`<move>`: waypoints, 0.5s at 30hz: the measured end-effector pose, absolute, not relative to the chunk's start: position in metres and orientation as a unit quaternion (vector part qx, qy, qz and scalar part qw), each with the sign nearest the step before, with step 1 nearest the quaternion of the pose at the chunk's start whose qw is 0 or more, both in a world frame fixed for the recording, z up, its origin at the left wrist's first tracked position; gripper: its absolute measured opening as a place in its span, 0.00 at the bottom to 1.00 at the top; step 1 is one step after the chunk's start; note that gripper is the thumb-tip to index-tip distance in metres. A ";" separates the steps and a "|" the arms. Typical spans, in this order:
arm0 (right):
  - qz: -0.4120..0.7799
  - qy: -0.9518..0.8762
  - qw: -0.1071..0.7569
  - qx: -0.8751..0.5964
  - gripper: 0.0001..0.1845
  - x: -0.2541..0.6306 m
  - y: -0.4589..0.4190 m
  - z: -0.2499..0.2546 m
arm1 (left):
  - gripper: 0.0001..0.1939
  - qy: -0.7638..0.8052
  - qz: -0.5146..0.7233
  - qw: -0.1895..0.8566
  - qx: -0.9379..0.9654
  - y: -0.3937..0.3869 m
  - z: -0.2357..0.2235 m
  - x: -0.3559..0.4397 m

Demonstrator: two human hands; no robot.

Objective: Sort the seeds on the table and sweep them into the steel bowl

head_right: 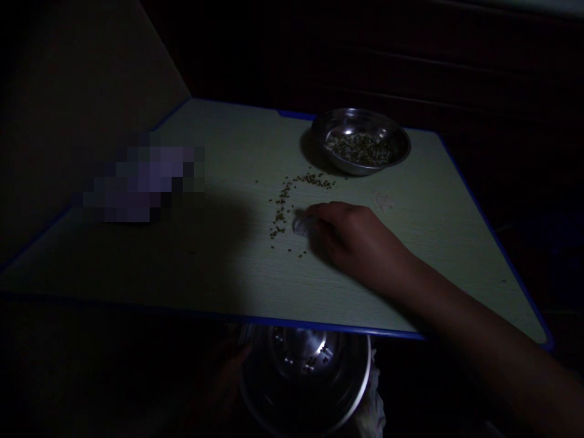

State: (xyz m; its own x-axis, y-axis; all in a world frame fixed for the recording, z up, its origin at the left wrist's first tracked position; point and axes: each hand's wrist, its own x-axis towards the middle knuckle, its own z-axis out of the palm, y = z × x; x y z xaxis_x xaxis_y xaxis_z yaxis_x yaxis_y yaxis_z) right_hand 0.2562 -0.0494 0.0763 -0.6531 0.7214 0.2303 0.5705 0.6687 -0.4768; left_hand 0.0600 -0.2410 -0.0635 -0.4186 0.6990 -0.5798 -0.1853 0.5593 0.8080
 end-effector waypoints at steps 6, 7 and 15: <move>0.212 -0.897 0.200 -0.331 0.17 0.250 -0.052 0.078 | 0.09 0.718 0.436 0.517 0.165 -0.243 -0.073 0.060; 0.211 -0.900 0.194 -0.329 0.18 0.249 -0.053 0.079 | 0.09 0.716 0.438 0.518 0.162 -0.244 -0.075 0.060; 0.174 -0.899 0.187 -0.356 0.17 0.244 -0.049 0.077 | 0.12 0.688 0.454 0.541 0.168 -0.248 -0.079 0.057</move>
